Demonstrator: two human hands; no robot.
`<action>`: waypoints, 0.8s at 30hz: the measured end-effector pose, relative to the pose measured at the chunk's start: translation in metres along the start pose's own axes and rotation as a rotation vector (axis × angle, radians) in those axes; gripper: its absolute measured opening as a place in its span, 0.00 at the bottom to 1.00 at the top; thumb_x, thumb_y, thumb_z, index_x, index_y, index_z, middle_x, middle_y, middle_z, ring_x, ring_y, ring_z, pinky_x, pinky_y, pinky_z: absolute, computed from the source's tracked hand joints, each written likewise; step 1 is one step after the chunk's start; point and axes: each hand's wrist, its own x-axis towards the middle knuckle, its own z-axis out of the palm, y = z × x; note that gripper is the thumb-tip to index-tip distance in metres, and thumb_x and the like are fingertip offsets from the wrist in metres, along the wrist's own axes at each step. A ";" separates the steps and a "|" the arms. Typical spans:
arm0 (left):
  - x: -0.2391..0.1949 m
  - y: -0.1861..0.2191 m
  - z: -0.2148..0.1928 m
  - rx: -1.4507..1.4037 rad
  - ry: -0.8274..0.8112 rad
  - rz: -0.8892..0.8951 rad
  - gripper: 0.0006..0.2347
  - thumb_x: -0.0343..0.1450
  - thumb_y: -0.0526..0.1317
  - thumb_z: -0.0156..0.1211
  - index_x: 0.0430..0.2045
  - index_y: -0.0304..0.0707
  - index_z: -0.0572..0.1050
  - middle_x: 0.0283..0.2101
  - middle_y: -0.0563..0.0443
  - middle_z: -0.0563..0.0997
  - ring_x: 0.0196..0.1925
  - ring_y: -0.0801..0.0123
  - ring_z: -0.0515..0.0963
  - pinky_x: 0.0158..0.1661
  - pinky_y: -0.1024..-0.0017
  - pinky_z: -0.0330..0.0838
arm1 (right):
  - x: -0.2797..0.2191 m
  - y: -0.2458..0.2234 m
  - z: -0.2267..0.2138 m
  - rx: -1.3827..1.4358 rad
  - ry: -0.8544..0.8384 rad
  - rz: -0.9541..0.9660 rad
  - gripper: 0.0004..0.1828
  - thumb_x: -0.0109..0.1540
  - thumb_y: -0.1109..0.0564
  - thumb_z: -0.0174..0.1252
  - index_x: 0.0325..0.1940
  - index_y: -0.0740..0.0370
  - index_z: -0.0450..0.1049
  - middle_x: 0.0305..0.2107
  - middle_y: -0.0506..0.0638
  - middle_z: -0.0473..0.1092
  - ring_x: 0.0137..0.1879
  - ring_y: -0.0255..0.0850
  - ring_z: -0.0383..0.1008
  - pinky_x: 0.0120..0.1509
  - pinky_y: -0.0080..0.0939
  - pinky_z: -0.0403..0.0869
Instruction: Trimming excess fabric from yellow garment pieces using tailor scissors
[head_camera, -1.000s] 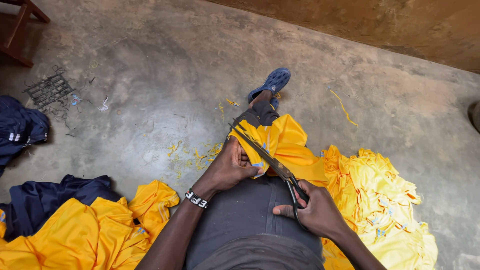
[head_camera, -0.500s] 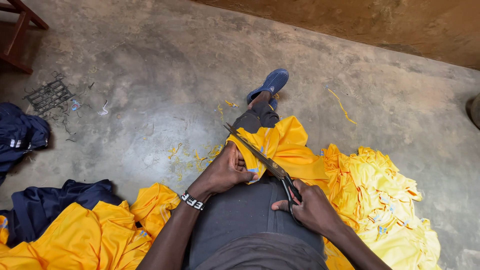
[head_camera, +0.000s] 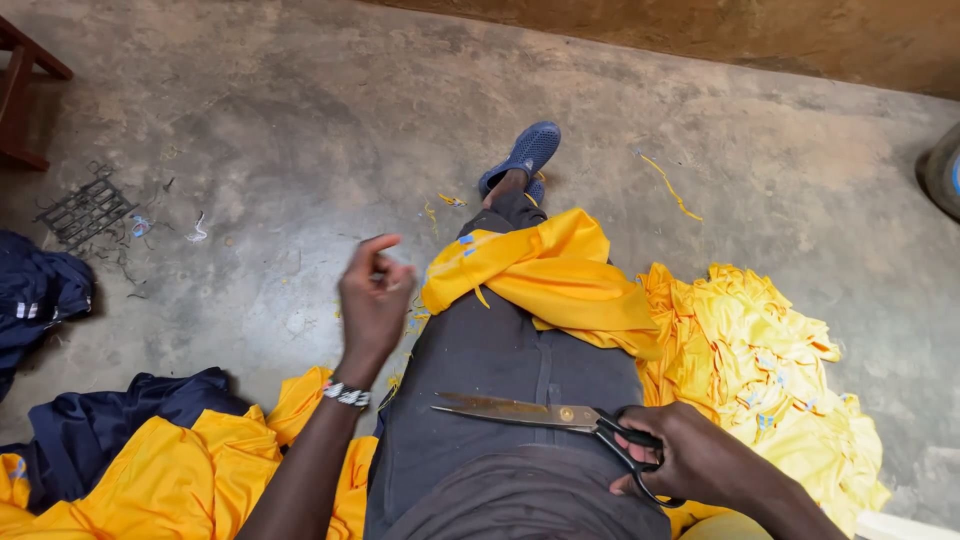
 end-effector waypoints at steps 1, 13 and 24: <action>0.004 0.008 0.014 -0.003 -0.007 0.002 0.16 0.67 0.28 0.62 0.49 0.42 0.76 0.26 0.59 0.68 0.28 0.78 0.70 0.35 0.78 0.70 | -0.002 -0.012 -0.005 0.004 0.005 0.005 0.38 0.50 0.46 0.92 0.24 0.53 0.61 0.20 0.38 0.64 0.30 0.30 0.55 0.32 0.30 0.63; 0.048 0.001 0.065 0.012 -0.514 0.003 0.03 0.68 0.37 0.69 0.30 0.40 0.82 0.34 0.60 0.83 0.36 0.78 0.79 0.39 0.78 0.72 | -0.010 -0.043 -0.013 -0.406 -0.097 -0.084 0.27 0.61 0.31 0.68 0.32 0.48 0.63 0.31 0.42 0.73 0.35 0.49 0.70 0.37 0.48 0.65; -0.014 0.129 -0.215 -0.285 0.308 -0.081 0.09 0.75 0.43 0.66 0.29 0.42 0.75 0.31 0.61 0.79 0.32 0.83 0.77 0.35 0.81 0.76 | 0.032 -0.032 -0.031 -0.324 -0.134 0.113 0.24 0.52 0.40 0.80 0.26 0.47 0.69 0.19 0.41 0.63 0.30 0.32 0.60 0.36 0.32 0.63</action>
